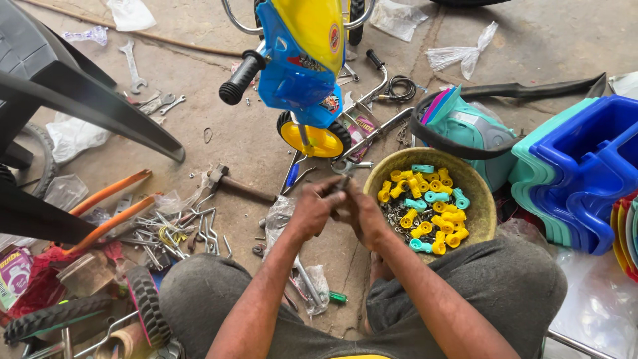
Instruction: The person assembles a child's tricycle by attaching the handlebars to the frame and securing the front wheel. They use a hammer, screwdriver, and pliers to tighten bolts and fasten plastic parts. The person works on the tricycle while sitting on the floor in a cluttered workshop.
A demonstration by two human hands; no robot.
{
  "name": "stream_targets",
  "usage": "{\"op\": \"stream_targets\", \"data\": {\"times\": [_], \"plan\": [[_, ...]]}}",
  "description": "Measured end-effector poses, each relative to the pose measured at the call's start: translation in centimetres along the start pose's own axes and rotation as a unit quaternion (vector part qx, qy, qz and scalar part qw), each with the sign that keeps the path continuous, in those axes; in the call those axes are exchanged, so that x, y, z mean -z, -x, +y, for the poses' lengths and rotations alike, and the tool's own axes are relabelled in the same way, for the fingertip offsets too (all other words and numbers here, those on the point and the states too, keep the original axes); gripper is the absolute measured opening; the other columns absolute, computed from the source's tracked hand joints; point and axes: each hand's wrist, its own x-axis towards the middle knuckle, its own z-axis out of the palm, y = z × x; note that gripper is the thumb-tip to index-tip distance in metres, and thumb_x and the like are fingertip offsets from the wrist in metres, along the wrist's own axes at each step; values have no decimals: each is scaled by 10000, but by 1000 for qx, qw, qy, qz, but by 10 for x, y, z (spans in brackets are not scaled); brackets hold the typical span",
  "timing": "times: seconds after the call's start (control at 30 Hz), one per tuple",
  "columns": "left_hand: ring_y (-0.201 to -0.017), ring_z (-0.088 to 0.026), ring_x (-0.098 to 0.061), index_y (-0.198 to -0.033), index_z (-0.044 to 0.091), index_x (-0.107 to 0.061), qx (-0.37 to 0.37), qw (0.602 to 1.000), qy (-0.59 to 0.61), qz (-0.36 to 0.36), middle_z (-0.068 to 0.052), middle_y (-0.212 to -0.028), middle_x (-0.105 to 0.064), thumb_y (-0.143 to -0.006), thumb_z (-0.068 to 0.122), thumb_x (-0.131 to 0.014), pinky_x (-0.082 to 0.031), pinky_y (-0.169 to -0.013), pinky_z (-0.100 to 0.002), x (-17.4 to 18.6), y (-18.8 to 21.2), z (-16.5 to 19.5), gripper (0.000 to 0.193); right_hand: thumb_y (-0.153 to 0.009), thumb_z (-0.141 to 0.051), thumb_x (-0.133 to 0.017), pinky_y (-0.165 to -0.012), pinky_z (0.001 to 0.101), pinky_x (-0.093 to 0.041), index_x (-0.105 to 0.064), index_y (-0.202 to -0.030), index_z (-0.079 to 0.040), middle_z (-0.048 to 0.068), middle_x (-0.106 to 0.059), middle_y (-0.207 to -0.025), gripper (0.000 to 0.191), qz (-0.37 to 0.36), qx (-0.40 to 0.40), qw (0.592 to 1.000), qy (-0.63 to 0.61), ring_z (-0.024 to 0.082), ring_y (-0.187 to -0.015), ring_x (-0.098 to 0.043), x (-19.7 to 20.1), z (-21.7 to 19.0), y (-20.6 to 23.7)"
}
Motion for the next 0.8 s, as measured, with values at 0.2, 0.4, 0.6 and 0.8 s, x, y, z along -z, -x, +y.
{"op": "stream_targets", "data": {"times": [0.2,0.4,0.6,0.8], "plan": [[-861,-139,-735,-1193,54,-749,-89,988,-39,-120,-89,-1023,-775,-921,122,-737,-622,-731,-293,9,-6,-11,281,-1025,-220,-571,-800,348,-573,-672,-1162,-42,89,-726,-1017,246,-19,100,992,-73,200,-887,-696,3,-25,0],[-942,-229,-726,-1238,34,-701,3,976,-100,193,-103,-1036,-755,-890,300,-686,-562,-853,-402,41,-70,-20,438,-1003,-136,-586,-666,440,-639,-558,-1051,-49,94,-688,-850,103,130,205,962,-127,234,-730,-713,16,-64,-10],[-1037,-299,-649,-1342,-45,-577,-154,887,-124,418,-203,-1142,-674,-876,504,-806,-524,-909,-412,38,-126,-7,756,-1004,-119,-630,-735,346,-569,-610,-1120,-87,68,-706,-915,121,210,216,952,-44,173,-798,-671,47,-65,-23],[-998,-241,-610,-1447,-10,-483,-201,887,74,409,-144,-1129,-641,-876,554,-747,-503,-883,-385,27,-139,9,845,-976,-160,-653,-744,335,-495,-687,-1121,-7,93,-760,-933,214,213,116,969,38,174,-798,-603,45,-45,-29]]}}
